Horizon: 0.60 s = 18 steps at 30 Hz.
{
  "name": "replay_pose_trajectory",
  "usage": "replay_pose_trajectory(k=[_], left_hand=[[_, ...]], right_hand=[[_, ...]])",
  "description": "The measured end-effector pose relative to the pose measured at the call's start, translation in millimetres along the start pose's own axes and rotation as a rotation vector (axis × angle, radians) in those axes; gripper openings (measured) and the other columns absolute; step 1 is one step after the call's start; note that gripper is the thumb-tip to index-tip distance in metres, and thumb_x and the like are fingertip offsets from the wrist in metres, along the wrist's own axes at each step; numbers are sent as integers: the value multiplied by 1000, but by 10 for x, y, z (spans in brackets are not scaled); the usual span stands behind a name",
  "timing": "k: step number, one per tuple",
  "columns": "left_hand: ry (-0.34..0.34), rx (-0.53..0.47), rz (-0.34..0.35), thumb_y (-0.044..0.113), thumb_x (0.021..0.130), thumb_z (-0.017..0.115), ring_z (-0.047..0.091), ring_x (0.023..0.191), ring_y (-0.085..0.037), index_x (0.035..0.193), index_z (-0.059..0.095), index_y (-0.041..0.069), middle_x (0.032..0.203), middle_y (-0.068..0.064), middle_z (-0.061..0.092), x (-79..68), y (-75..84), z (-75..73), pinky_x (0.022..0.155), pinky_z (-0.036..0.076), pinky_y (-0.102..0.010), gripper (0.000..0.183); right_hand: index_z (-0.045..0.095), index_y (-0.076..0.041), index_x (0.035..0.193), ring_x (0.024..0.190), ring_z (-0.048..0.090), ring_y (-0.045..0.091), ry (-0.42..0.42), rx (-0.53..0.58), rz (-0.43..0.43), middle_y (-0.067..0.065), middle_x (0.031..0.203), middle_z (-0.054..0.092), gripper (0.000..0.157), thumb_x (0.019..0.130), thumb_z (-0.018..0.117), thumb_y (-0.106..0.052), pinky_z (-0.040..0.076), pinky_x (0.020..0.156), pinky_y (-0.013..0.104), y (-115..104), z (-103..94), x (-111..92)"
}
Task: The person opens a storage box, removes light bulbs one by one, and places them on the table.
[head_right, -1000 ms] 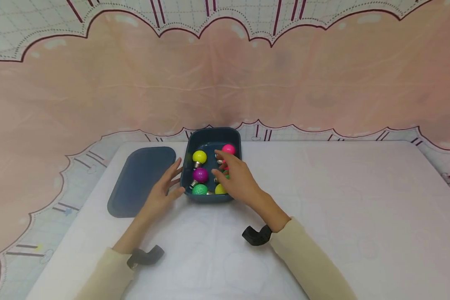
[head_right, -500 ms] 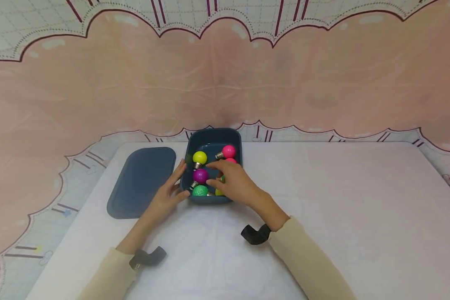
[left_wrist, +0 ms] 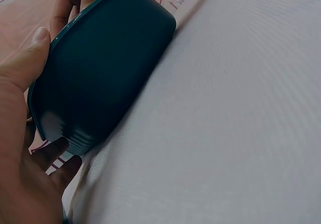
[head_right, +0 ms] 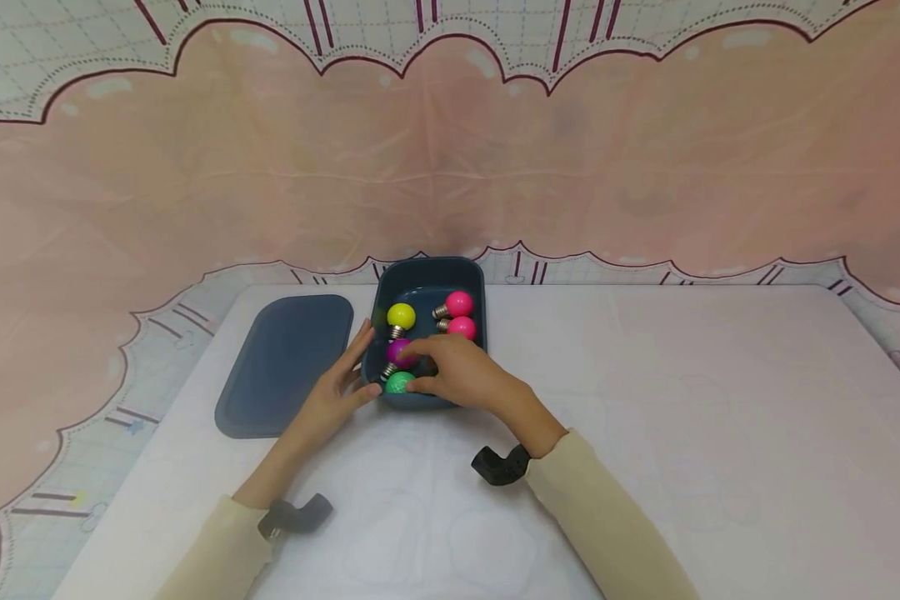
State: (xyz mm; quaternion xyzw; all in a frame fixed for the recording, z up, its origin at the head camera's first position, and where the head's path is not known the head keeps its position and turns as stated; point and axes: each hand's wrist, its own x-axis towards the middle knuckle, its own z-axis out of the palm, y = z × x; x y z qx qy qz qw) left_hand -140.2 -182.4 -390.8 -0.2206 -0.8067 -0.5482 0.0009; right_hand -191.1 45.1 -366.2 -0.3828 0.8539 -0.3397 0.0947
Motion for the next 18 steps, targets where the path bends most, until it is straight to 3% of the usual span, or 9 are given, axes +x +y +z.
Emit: replay_pose_trajectory(k=[7,18], left_hand=[[1,-6,6,4,91,63,14,144,-29,152,22,7,159,-13,7,-1,-17,1,106,28,-58,74],[2,4,2,4,91,63,13,144,-30,152,22,6,159,-13,7,-5,-10,-1,105,28,-58,73]], right_hand=[[66,-10,121,104,60,20,-57,-34,-37,2,116,66,39,83,76,-16,52,84,30,31,-17,56],[65,-16,123,97,60,18,-97,-169,10,1,110,68,45,81,79,-20,52,75,24,20,19,148]])
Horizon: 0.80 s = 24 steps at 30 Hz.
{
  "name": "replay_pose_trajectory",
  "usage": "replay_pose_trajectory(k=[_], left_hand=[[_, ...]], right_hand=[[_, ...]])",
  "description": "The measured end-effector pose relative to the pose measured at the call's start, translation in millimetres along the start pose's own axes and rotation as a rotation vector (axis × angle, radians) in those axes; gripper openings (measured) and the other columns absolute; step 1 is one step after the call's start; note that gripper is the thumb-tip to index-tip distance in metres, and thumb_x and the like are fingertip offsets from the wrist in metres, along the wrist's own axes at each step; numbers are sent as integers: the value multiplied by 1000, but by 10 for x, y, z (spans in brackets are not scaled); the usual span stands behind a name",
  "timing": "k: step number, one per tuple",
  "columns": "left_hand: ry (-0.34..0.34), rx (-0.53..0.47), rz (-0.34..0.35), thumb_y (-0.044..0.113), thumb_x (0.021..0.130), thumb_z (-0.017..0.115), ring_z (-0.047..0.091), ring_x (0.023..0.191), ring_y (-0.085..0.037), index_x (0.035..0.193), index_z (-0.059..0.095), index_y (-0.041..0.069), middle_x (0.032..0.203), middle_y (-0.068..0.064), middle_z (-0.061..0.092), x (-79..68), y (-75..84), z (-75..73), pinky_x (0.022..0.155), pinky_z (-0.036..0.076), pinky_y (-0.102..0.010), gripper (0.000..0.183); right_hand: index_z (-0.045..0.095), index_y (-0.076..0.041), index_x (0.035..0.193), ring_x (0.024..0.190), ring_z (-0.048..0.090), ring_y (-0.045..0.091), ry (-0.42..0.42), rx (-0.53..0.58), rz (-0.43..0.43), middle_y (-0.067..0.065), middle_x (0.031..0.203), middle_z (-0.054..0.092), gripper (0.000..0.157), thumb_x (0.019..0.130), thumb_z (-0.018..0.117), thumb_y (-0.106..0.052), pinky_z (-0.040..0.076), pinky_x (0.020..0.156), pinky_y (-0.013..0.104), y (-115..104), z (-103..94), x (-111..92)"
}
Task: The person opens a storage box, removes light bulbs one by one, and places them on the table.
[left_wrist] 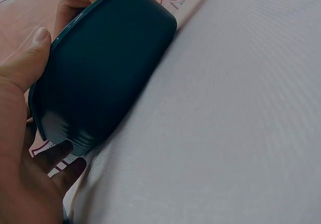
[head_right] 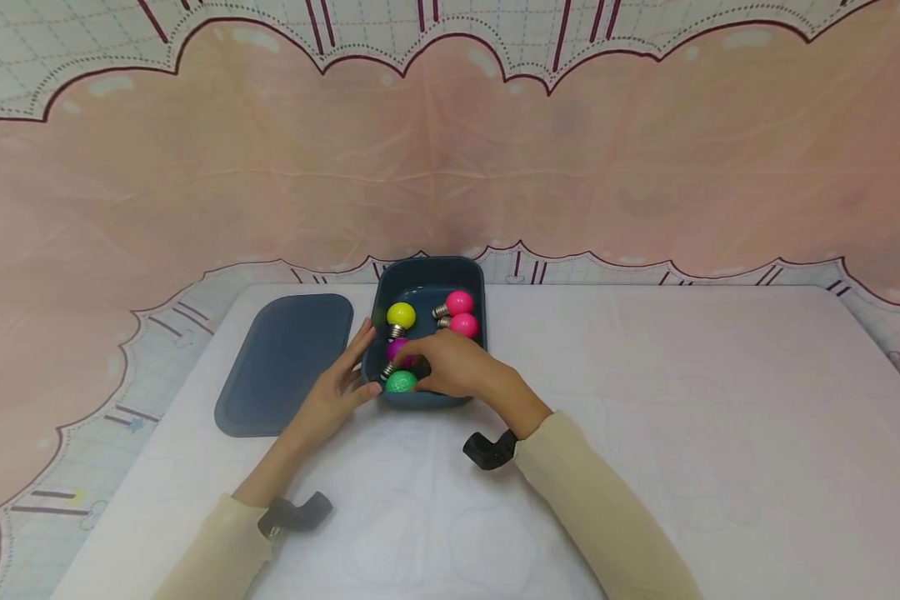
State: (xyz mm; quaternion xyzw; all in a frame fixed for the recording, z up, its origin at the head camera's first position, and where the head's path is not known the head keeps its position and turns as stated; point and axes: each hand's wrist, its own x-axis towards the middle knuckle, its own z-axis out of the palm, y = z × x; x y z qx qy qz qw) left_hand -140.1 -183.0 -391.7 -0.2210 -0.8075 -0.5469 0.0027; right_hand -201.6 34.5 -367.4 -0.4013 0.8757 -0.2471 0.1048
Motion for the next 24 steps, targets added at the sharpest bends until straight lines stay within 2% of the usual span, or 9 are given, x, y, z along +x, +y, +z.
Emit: replay_pose_trajectory(k=[4,11,17,20,24], left_hand=[[-2,-1,6,4,91,63,14,144,-29,152,23,6,159,-12,7,1,-4,-3,106,29,-56,73],[-4,-18,11,7,92,63,13,144,-28,152,22,7,159,-12,6,5,-13,-10,106,27,-57,72],[-5,-30,-4,6,93,63,12,144,-27,152,22,7,159,-11,6,3,-1,-4,107,27,-56,72],[-7,-32,-7,6,93,63,12,144,-27,152,22,7,159,-11,6,-1,0,-4,107,27,-56,72],[-7,-32,-6,6,92,63,12,144,-28,152,22,7,159,-11,6,-7,-4,-9,107,26,-56,72]], right_hand=[[66,-17,123,95,57,20,10,-19,24,2,105,68,43,82,78,-21,52,71,25,-3,-2,28],[65,-16,124,99,59,25,52,-58,38,6,112,68,40,85,74,-22,53,76,31,32,-9,78],[63,-13,125,99,59,23,70,-82,76,6,105,68,38,89,70,-20,53,78,32,58,-23,102],[63,-12,124,100,58,22,76,-76,90,5,106,68,40,88,71,-27,52,79,33,58,-25,114],[66,-16,123,96,57,21,56,-124,76,2,103,69,48,82,75,-40,52,74,31,57,-7,144]])
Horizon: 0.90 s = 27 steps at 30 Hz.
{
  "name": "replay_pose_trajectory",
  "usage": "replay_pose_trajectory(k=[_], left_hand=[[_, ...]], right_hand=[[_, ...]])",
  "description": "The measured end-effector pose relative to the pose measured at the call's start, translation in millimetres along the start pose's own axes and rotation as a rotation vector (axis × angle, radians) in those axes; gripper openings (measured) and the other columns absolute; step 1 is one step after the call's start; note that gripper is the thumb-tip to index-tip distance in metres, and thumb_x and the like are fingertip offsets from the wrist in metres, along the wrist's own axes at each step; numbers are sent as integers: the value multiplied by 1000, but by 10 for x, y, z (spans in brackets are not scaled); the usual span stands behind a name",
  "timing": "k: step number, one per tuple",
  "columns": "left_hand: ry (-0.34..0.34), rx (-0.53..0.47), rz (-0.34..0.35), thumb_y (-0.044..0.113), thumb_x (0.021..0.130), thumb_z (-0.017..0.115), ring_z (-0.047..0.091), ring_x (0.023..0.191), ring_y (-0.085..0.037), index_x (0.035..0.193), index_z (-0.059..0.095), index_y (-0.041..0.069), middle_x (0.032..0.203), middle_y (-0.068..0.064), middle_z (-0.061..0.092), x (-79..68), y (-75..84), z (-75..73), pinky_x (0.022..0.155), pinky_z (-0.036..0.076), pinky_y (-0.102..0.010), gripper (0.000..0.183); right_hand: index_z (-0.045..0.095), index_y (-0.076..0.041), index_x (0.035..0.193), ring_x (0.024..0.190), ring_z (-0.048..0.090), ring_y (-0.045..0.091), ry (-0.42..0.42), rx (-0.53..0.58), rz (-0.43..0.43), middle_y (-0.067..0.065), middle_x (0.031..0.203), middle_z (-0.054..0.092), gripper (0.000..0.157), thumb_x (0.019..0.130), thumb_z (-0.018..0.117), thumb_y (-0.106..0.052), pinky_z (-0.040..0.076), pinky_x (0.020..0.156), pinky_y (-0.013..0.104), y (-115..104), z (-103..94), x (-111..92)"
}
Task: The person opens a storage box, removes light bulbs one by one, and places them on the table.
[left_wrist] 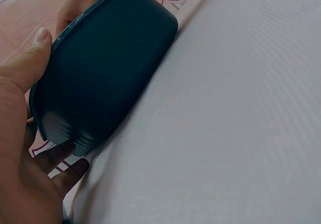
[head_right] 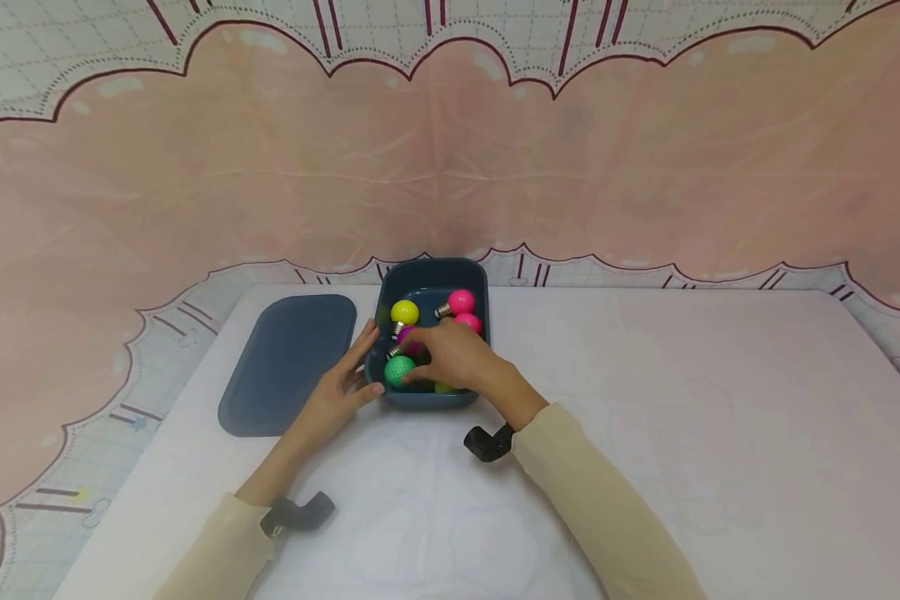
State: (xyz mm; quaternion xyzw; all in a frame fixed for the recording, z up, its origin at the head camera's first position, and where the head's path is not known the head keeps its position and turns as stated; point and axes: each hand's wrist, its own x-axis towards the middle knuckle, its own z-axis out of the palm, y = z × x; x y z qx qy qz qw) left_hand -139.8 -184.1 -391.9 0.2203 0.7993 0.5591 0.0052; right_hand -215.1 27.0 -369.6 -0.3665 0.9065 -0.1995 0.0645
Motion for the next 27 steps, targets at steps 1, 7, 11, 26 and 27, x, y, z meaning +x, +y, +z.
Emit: replay_pose_trajectory(k=[1,7,11,26,27], left_hand=[[1,1,0,5,92,63,12,144,-28,152,22,7,159,-11,6,0,0,-1,107,26,-56,73],[6,10,-2,5,92,63,12,144,-29,152,23,6,159,-11,7,-5,2,-1,106,26,-58,73],[6,8,-5,7,92,63,13,144,-30,152,23,7,159,-11,7,-4,5,0,107,25,-58,72],[-3,-3,2,5,92,63,12,144,-30,152,23,6,159,-13,7,3,18,-1,107,25,-59,72],[-4,-5,2,5,92,63,12,144,-30,152,23,6,159,-13,7,3,17,-1,107,25,-59,72]], right_hand=[[66,-17,122,95,57,21,-8,-17,-9,2,102,69,49,81,76,-41,52,72,30,1,7,8],[65,-20,125,94,58,23,-10,-31,-29,0,98,69,43,84,76,-28,52,69,32,29,39,62],[63,-21,126,95,59,22,7,-23,-33,-1,98,69,44,85,75,-28,51,72,33,59,48,82],[63,-22,128,107,53,19,-27,85,-124,-1,117,64,49,81,78,-25,47,90,36,69,77,123],[62,-23,129,107,53,19,-42,86,-115,-1,116,65,50,81,78,-25,47,90,37,70,78,128]])
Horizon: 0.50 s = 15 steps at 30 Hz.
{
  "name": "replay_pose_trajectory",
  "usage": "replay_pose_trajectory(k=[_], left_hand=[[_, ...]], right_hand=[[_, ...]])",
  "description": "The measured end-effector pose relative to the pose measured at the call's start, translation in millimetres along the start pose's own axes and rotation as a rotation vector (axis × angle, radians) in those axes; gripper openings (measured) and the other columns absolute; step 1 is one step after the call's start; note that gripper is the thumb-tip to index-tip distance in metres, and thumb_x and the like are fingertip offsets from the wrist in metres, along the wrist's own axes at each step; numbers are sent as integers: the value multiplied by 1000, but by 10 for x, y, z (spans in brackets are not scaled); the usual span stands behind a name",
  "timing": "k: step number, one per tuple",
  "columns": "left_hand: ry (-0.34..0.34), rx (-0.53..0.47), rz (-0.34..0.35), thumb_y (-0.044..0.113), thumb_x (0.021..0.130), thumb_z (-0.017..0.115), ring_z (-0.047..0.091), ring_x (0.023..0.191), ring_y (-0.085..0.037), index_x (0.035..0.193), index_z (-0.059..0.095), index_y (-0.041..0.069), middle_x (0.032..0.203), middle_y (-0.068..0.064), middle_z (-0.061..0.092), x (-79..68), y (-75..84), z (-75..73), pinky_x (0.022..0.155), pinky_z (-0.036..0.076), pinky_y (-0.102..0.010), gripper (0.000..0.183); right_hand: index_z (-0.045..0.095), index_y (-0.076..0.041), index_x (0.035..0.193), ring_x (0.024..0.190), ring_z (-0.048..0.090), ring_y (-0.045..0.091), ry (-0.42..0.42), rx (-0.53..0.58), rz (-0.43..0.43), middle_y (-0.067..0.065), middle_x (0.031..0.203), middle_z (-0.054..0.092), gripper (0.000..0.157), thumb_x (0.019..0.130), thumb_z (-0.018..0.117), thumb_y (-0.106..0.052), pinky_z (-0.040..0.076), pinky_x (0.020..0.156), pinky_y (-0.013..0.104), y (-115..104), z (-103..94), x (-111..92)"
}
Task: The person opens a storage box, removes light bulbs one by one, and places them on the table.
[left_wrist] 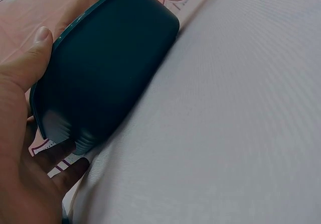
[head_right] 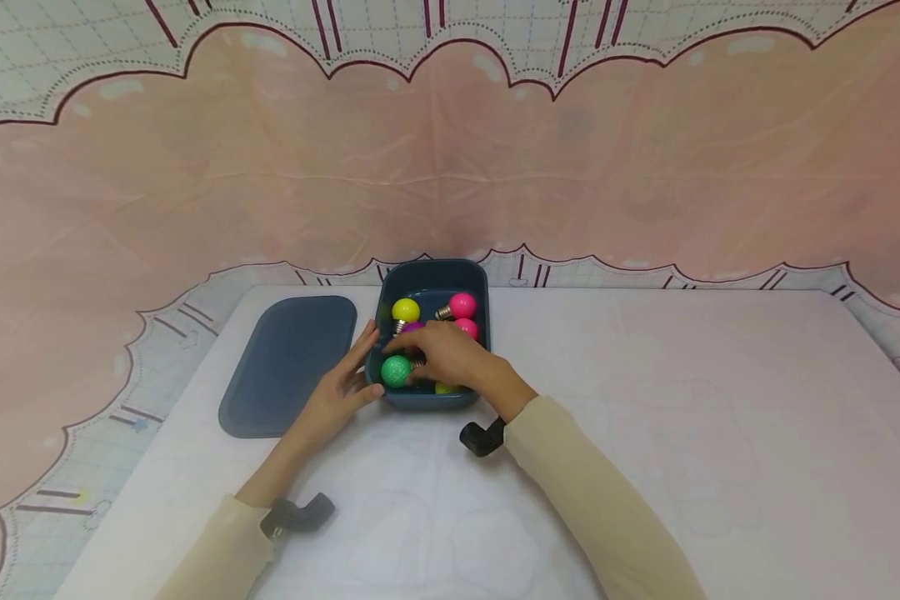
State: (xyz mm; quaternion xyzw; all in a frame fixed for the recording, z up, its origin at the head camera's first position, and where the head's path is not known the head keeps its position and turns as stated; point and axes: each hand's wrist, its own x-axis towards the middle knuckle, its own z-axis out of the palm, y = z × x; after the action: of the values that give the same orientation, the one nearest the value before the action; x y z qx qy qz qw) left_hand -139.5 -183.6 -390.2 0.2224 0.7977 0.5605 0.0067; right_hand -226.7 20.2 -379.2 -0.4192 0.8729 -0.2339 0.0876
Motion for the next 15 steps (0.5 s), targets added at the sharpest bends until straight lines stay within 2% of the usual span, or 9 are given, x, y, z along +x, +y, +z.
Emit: replay_pose_trajectory(k=[5,15], left_hand=[[-1,-3,0,5,92,63,12,144,-30,152,23,6,159,-12,7,-1,-8,-4,107,25,-59,72],[0,-15,2,5,92,63,14,143,-32,152,24,7,159,-11,7,1,-28,0,107,26,-57,72]], right_hand=[[60,-25,131,110,56,20,-40,-6,10,-1,116,66,52,82,77,-27,39,99,48,16,11,21],[62,-23,129,108,57,19,-42,30,10,-1,113,67,50,82,77,-28,36,101,50,36,23,47]])
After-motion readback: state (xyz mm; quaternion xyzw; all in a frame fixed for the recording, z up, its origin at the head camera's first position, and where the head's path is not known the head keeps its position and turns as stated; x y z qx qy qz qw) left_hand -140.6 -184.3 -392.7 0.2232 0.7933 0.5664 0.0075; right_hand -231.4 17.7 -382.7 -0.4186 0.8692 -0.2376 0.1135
